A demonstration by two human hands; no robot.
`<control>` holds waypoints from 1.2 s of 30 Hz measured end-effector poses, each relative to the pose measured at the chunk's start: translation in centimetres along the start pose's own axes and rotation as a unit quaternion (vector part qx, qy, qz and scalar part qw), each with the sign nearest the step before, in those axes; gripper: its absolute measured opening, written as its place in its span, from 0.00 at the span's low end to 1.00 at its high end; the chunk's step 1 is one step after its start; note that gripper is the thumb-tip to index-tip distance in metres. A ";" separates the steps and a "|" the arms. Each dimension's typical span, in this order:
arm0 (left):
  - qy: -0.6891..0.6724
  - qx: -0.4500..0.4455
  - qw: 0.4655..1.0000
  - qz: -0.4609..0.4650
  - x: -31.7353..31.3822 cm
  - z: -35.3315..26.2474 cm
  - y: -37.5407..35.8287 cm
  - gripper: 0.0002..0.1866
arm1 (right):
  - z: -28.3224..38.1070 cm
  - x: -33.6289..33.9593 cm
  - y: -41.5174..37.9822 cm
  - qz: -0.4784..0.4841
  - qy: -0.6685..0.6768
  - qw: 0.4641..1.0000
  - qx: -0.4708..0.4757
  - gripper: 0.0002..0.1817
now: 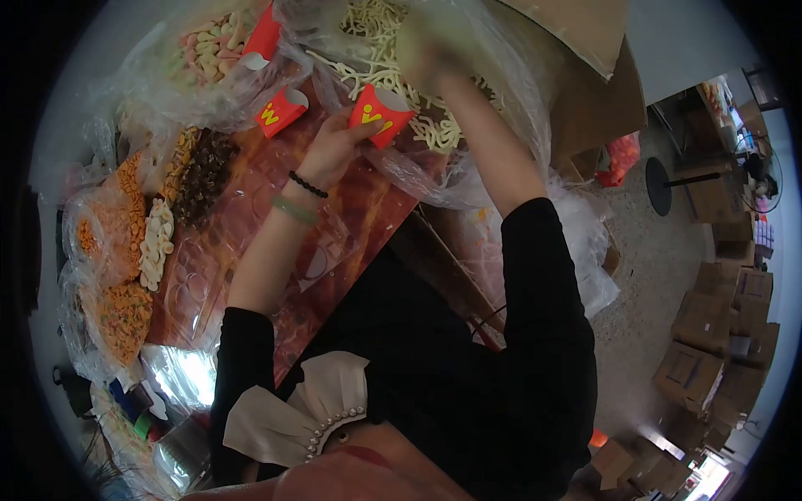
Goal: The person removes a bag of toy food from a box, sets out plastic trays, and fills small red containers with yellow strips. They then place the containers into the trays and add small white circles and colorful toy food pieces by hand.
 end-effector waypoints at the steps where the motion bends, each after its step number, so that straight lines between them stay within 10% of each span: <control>1: -0.002 0.001 1.000 -0.006 -0.1 0.1 0.4 0.17 | 0.2 -0.7 -0.1 -0.030 -0.004 1.000 -0.002 0.27; 12: -0.015 -0.003 1.000 -0.015 0.4 2.4 2.6 0.20 | -1.1 -0.5 1.9 -0.032 -0.040 0.998 0.048 0.22; 16: 0.013 -0.016 1.000 -0.012 -0.1 1.6 2.7 0.20 | -1.8 3.0 -1.2 0.010 0.177 0.981 -0.073 0.18; 25: 0.060 -0.081 0.994 -0.049 -1.7 1.4 4.9 0.20 | 1.4 5.5 -3.6 -0.132 0.018 0.969 0.207 0.17; 31: 0.045 -0.127 0.987 -0.085 -1.2 1.7 4.9 0.23 | 2.8 5.7 -4.0 0.061 0.024 0.960 0.274 0.15; 34: 0.068 -0.182 0.978 -0.072 -0.7 2.5 5.3 0.23 | 2.2 5.7 -3.9 0.148 0.243 0.932 0.225 0.12; 36: 0.077 -0.160 0.983 -0.057 -0.8 2.9 5.3 0.23 | 2.9 5.8 -3.9 0.080 0.014 0.954 0.290 0.11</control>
Point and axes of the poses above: each hand's wrist, its own y-axis towards the middle knuckle, its own x-axis out of the back of the hand, z = x × y, the point moved 3 cm from there along y, towards the middle knuckle, and after that the axes turned 10 degrees about -x, right-handed, at the moved point
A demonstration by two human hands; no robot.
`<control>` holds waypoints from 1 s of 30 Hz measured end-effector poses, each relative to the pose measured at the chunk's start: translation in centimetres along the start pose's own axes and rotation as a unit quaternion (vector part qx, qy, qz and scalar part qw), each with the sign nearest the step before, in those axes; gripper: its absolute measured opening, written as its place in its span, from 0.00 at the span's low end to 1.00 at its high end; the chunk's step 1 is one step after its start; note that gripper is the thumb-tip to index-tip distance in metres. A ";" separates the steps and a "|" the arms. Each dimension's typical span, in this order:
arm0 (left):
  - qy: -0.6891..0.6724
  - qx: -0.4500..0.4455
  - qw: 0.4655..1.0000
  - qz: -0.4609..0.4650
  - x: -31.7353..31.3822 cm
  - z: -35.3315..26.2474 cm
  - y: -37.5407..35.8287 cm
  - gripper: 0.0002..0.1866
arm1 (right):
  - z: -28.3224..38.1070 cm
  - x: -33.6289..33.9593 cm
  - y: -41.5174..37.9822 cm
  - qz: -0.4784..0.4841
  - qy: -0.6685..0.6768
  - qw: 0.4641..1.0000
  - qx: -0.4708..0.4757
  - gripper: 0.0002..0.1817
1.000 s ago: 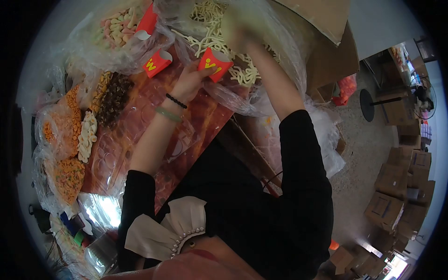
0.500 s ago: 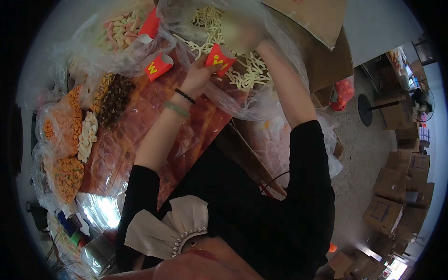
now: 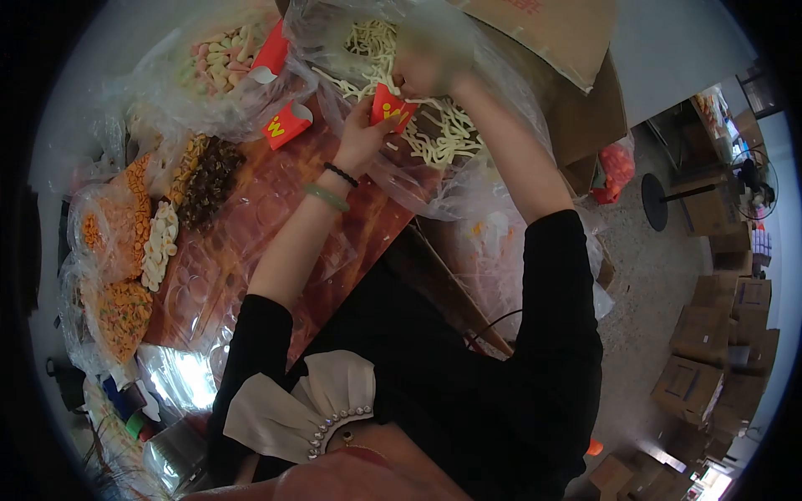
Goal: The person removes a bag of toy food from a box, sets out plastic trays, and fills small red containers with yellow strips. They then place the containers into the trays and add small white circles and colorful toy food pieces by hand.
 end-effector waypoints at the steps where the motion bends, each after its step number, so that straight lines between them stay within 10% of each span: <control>1: 0.007 0.022 1.000 0.017 -0.2 -0.1 -0.1 0.22 | 0.1 -0.3 0.0 0.000 -0.001 1.000 0.000 0.11; 3: -0.014 0.016 1.000 0.000 -0.3 -0.6 -0.1 0.22 | 0.1 -0.3 -0.4 -0.163 0.107 0.981 0.018 0.08; 7: -0.006 0.024 0.999 -0.027 0.2 -1.3 -0.2 0.20 | 1.0 -0.7 -1.1 -0.161 0.092 0.981 0.058 0.09; 9: 0.002 0.005 1.000 -0.022 0.7 -0.8 -0.2 0.20 | 1.5 -0.9 -2.1 -0.006 0.168 0.985 0.022 0.11; 16: -0.020 -0.044 0.999 -0.004 0.6 -0.8 -1.0 0.22 | -0.3 -2.0 -1.3 -0.063 0.285 0.956 0.007 0.15; 19: -0.054 -0.028 0.998 -0.007 0.0 -1.1 -1.4 0.22 | 0.4 -1.8 -1.8 -0.132 0.227 0.965 -0.011 0.12; 24: -0.026 -0.044 0.999 0.003 -0.2 -1.5 -1.6 0.22 | 2.3 -1.0 -1.6 0.056 0.004 0.998 -0.016 0.11; 30: -0.056 -0.044 0.997 0.011 0.6 -1.4 -1.6 0.22 | 2.3 -1.2 -1.7 -0.101 0.249 0.960 0.075 0.13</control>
Point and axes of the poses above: each hand's wrist, its own y-axis towards the middle knuckle, its own x-axis out of the back of the hand, z = x × y, the point moved 3 cm from there along y, towards the middle knuckle, and after that the axes turned 10 degrees about -x, right-handed, at the moved point
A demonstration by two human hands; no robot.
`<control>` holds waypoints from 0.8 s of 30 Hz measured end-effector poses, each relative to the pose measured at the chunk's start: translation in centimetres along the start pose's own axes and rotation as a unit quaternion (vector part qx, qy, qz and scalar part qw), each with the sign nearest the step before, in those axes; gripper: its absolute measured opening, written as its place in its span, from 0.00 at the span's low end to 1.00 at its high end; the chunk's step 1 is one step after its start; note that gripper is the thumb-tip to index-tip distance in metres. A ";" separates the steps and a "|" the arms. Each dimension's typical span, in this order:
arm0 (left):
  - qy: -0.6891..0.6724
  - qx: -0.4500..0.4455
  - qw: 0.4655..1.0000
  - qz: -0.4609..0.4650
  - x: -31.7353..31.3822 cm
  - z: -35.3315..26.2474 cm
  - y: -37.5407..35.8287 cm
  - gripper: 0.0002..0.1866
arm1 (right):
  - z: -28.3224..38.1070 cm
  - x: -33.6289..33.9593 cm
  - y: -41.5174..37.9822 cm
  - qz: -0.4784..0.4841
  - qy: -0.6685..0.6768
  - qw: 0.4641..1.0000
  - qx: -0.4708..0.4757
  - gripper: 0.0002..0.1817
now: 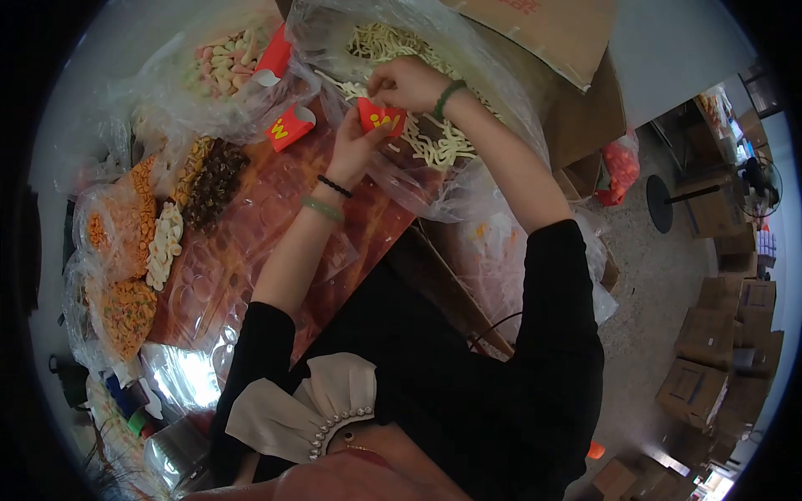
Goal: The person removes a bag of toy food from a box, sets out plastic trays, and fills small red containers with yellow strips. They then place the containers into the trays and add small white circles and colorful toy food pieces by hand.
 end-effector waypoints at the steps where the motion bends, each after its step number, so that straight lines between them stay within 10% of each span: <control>1: -0.051 0.009 0.999 -0.015 0.2 -0.3 0.0 0.22 | 0.5 0.1 -0.4 0.001 0.000 1.000 0.002 0.13; 3: -0.066 -0.016 0.997 -0.031 0.7 -0.6 -0.1 0.22 | 1.9 1.6 -2.7 -0.272 -0.092 0.958 0.031 0.15; 8: -0.044 -0.063 0.997 -0.025 0.5 -1.4 -0.4 0.22 | 0.2 -0.5 -3.4 -0.159 -0.057 0.980 -0.107 0.12; 11: 0.015 -0.061 0.998 -0.013 0.6 -1.4 -0.9 0.21 | 1.1 -2.1 -2.8 -0.209 -0.295 0.925 0.118 0.10; 16: -0.050 -0.011 0.997 -0.054 1.9 -2.0 -1.7 0.22 | 1.0 -1.6 -2.4 -0.052 0.017 0.998 0.013 0.10; 19: -0.103 -0.044 0.993 -0.035 1.6 -2.7 -2.1 0.22 | 1.8 -0.8 -3.1 -0.224 -0.034 0.974 -0.018 0.11; 24: -0.078 -0.043 0.995 -0.041 1.2 -3.0 -2.6 0.22 | 2.6 -2.5 -2.9 -0.222 -0.229 0.943 0.097 0.11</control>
Point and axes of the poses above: each hand's wrist, its own y-axis towards the middle knuckle, its own x-axis out of the back of the hand, z = x × y, the point moved 3 cm from there along y, towards the middle knuckle, and after that the axes turned 10 degrees about -x, right-handed, at the moved point
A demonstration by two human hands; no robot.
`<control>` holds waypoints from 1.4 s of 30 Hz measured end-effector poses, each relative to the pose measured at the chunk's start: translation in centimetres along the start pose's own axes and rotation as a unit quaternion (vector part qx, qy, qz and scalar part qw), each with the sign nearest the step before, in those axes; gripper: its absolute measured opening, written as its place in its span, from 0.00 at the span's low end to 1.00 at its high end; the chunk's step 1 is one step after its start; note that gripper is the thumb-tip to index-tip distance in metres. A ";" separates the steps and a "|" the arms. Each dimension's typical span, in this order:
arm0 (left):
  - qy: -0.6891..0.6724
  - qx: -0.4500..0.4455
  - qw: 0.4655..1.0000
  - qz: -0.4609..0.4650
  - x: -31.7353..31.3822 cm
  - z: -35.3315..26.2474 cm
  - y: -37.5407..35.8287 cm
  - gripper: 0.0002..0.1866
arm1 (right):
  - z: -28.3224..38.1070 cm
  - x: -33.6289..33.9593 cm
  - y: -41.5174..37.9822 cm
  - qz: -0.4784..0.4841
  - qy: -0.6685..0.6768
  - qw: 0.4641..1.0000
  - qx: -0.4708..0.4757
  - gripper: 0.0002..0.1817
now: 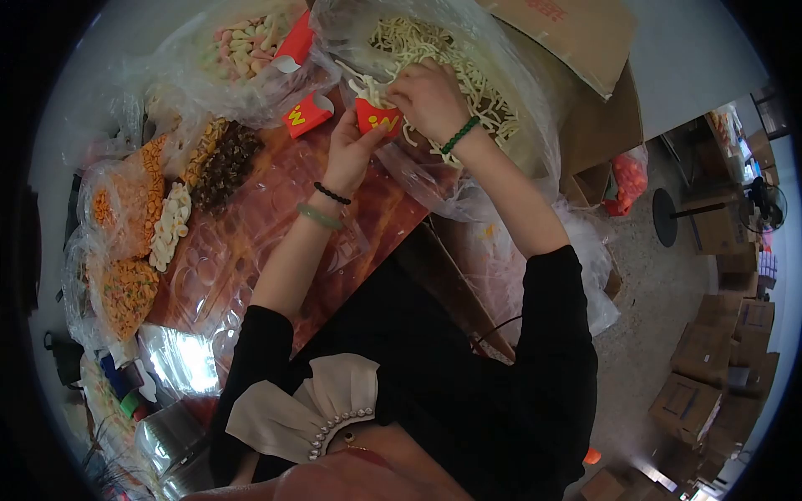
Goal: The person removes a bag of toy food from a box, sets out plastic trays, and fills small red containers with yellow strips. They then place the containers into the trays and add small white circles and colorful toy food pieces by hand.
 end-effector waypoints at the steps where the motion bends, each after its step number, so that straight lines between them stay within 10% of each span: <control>1: 0.005 0.002 1.000 -0.006 0.1 -0.1 0.0 0.21 | 1.2 0.2 -0.1 -0.036 -0.088 0.993 0.075 0.11; 7: 0.062 0.006 0.998 0.006 0.9 -1.4 -1.1 0.21 | 2.8 -0.6 0.4 0.089 0.189 0.973 -0.098 0.09; 13: 0.064 -0.007 0.998 -0.009 2.5 -3.3 -2.8 0.21 | 4.2 -2.8 1.3 0.148 0.332 0.928 -0.082 0.10; 31: 0.169 -0.050 0.981 -0.087 8.3 -5.6 -6.0 0.21 | 9.8 -7.8 3.5 0.201 0.168 0.954 0.148 0.08; 34: 0.176 -0.065 0.979 -0.085 8.2 -6.7 -6.2 0.21 | 10.8 -7.6 3.9 0.222 0.356 0.908 -0.027 0.08; 42: 0.101 -0.033 0.989 -0.104 7.4 -9.1 -7.5 0.20 | 12.2 -7.6 3.6 0.190 0.293 0.937 0.031 0.08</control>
Point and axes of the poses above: each hand's wrist, its own y-axis towards the middle knuckle, its own x-axis out of the back of the hand, z = x × y, the point moved 3 cm from there along y, towards the middle knuckle, and after that the axes turned 10 degrees about -x, right-handed, at the moved point
